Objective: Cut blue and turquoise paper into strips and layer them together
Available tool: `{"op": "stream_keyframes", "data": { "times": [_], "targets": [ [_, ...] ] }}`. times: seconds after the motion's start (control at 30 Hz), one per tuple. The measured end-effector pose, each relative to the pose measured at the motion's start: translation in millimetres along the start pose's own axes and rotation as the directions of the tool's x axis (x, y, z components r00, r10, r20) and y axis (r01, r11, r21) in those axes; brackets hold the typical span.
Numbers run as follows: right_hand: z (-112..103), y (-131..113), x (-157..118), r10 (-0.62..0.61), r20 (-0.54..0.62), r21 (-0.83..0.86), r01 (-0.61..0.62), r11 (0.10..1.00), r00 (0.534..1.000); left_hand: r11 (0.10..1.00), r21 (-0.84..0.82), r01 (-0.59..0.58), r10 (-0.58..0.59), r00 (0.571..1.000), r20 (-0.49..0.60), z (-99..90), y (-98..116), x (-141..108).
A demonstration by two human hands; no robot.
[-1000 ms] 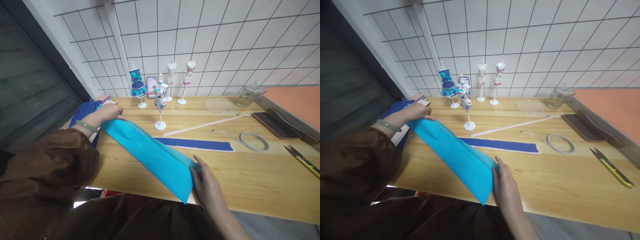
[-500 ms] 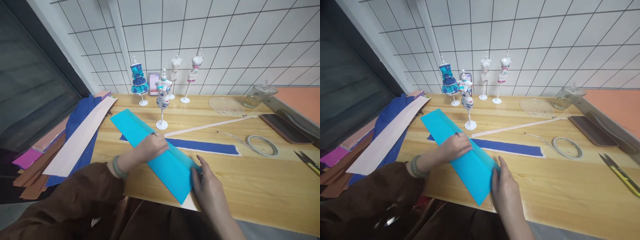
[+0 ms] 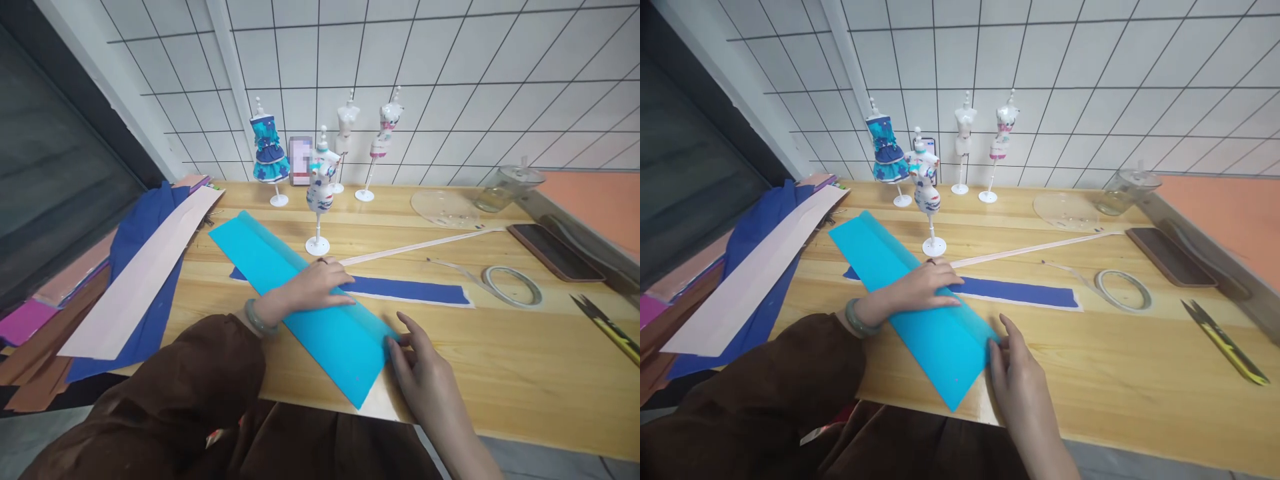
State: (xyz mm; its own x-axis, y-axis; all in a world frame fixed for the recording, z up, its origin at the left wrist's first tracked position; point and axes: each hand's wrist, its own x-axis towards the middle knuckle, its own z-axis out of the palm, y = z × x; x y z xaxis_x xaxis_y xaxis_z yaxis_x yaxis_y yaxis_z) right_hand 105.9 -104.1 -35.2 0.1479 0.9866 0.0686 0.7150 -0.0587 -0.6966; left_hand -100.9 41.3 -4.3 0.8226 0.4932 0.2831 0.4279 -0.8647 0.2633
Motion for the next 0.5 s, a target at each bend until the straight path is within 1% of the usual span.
{"op": "stream_keyframes", "data": {
  "times": [0.07, 0.13, 0.2, 0.27, 0.33, 0.37, 0.43, 0.47, 0.5],
  "targets": [
    [0, 1, 0, 0.011, 0.003, 0.025, -0.011, 1.0, 1.0, 0.994, -0.063, 0.093, -0.093, 0.996, 0.009, -4.1, -18, -2],
    [1, 1, 0, 0.02, 0.012, 0.057, -0.02, 0.998, 1.0, 0.981, -0.118, 0.152, -0.153, 0.988, 0.002, -4.8, -29, -6],
    [2, 0, -1, 0.029, 0.014, 0.096, -0.03, 0.995, 0.999, 0.972, -0.174, 0.158, -0.161, 0.987, -0.002, -2.6, -33, -10],
    [1, -1, -1, 0.041, 0.016, 0.139, -0.043, 0.989, 0.999, 0.964, -0.227, 0.136, -0.141, 0.99, -0.004, 1.1, -34, -12],
    [-6, 3, 2, 0.046, 0.023, 0.161, -0.05, 0.986, 0.999, 0.957, -0.265, 0.119, -0.126, 0.992, -0.007, 4.4, -33, -12],
    [-14, 9, 5, 0.048, 0.004, 0.138, -0.048, 0.989, 0.999, 0.953, -0.278, 0.118, -0.126, 0.992, -0.011, 5.5, -33, -11],
    [-40, 29, 17, 0.051, -0.111, -0.005, -0.051, 0.999, 0.992, 0.947, -0.295, 0.123, -0.135, 0.991, -0.021, 6.8, -33, -11],
    [-58, 43, 25, 0.051, -0.242, -0.147, -0.089, 0.985, 0.969, 0.945, -0.303, 0.125, -0.139, 0.99, -0.023, 7.0, -33, -10],
    [-79, 59, 34, 0.034, -0.368, -0.276, -0.144, 0.95, 0.929, 0.942, -0.31, 0.127, -0.141, 0.99, -0.023, 7.0, -34, -10]
  ]
}}
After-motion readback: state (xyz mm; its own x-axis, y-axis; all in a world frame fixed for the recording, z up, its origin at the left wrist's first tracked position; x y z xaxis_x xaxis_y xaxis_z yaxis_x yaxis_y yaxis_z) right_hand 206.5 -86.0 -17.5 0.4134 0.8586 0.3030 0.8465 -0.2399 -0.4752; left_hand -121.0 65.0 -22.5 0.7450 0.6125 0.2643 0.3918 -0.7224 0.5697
